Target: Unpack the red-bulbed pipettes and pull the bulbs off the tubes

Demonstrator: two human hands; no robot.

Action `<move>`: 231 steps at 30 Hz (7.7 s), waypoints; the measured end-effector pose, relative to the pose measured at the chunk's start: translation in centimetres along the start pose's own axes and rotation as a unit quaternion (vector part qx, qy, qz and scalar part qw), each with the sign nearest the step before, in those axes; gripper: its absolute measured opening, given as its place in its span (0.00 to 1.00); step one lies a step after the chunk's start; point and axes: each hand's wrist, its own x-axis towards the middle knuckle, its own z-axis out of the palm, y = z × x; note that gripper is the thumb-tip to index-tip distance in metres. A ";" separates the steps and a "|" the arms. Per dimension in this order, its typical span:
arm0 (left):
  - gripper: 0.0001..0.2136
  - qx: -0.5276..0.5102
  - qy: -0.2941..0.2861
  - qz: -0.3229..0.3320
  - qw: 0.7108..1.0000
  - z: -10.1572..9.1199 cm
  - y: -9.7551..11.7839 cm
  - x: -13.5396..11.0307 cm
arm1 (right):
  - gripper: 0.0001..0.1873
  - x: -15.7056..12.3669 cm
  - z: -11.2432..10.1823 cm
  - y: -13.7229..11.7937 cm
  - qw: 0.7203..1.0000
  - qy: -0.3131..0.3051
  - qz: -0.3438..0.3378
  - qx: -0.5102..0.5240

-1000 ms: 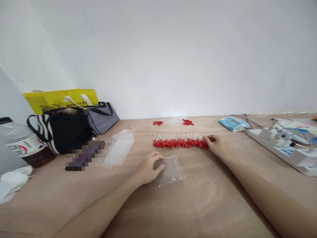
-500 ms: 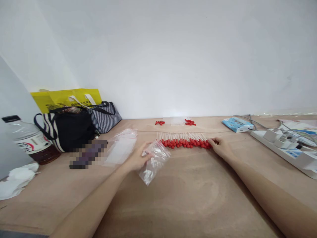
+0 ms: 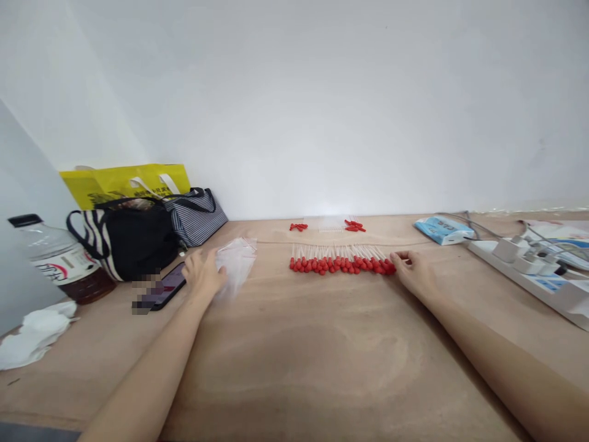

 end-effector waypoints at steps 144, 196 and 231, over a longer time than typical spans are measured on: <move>0.14 -0.234 -0.193 0.050 0.952 3.7 10.3 -1.8 | 0.10 -7.0 1.1 -8.6 0.926 -0.201 -0.319 0.022; 0.12 -0.338 -0.134 0.478 0.800 1.5 11.7 -9.3 | 0.11 -7.3 1.5 -9.1 0.897 -0.118 -0.426 0.015; 0.10 -0.366 -0.116 0.500 0.776 2.1 10.7 -9.4 | 0.09 -7.8 1.8 -8.2 0.896 -0.129 -0.423 0.047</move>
